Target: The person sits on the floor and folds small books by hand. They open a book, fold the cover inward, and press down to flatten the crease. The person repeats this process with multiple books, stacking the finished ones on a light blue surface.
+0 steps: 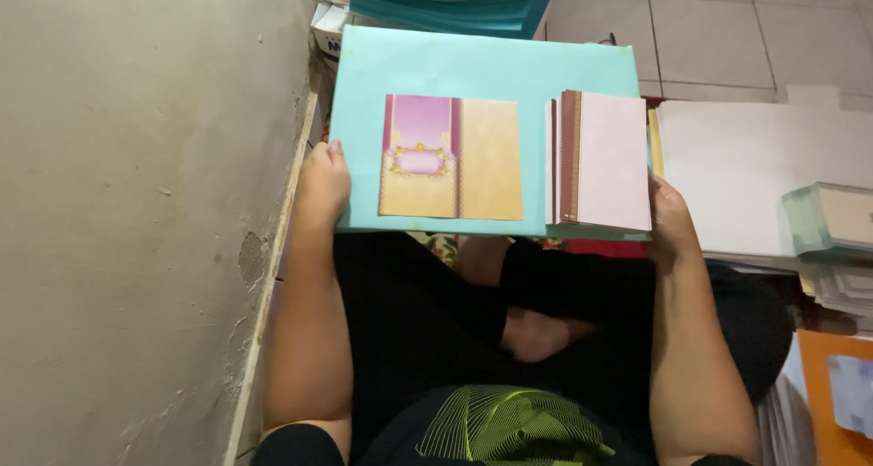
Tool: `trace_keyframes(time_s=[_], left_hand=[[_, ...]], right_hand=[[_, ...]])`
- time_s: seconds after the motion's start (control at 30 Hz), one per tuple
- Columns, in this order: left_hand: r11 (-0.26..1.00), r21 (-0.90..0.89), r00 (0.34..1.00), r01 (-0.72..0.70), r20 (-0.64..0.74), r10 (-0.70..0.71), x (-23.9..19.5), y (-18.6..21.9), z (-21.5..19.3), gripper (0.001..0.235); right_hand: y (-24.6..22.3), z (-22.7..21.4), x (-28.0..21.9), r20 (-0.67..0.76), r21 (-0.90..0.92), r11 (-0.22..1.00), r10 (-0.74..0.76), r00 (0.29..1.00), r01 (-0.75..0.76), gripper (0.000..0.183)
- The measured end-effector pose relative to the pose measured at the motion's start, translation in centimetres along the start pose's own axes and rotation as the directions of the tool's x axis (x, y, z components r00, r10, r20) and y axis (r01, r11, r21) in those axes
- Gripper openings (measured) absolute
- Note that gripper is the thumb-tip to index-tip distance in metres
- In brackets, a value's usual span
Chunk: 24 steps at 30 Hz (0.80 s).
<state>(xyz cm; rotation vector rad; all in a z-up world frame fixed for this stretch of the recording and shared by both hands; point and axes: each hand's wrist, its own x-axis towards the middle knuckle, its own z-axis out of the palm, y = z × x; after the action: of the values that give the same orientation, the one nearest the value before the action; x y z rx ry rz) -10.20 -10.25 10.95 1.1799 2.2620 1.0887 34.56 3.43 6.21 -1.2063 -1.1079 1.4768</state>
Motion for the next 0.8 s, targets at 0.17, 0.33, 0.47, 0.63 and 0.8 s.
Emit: trace_keyframes(time_s=[0.17,0.33,0.47,0.63,0.8], left_hand=[[1.0,0.025,1.0,0.005,-0.029,-0.004,0.3,-0.3,-3.1,0.051],[0.999,0.045,0.999,0.03,-0.037,-0.028,-1.2,-1.2,-3.6,0.05],[0.999,0.009,0.999,0.041,-0.029,-0.04,0.2,-5.5,0.9,0.042],[0.999,-0.051,1.0,0.007,0.026,-0.006,-1.3,-4.7,3.7,0.038],[0.996,-0.06,0.995,0.072,0.078,-0.067,-2.5,-5.0,5.6,0.043]], right_hand=[[-2.0,1.1,-1.9,0.036,0.041,0.997,-0.062,0.997,0.061,0.044],[-0.9,-0.5,-3.3,0.042,-0.029,0.993,-0.116,0.992,0.117,0.066],[0.3,-1.8,-4.7,-0.019,-0.055,0.996,-0.071,0.997,0.07,0.046],[3.7,-5.0,-4.8,-0.077,-0.114,0.993,-0.037,0.996,0.028,0.057],[11.8,-11.1,-0.6,-0.116,-0.123,0.992,-0.045,0.992,0.03,0.047]])
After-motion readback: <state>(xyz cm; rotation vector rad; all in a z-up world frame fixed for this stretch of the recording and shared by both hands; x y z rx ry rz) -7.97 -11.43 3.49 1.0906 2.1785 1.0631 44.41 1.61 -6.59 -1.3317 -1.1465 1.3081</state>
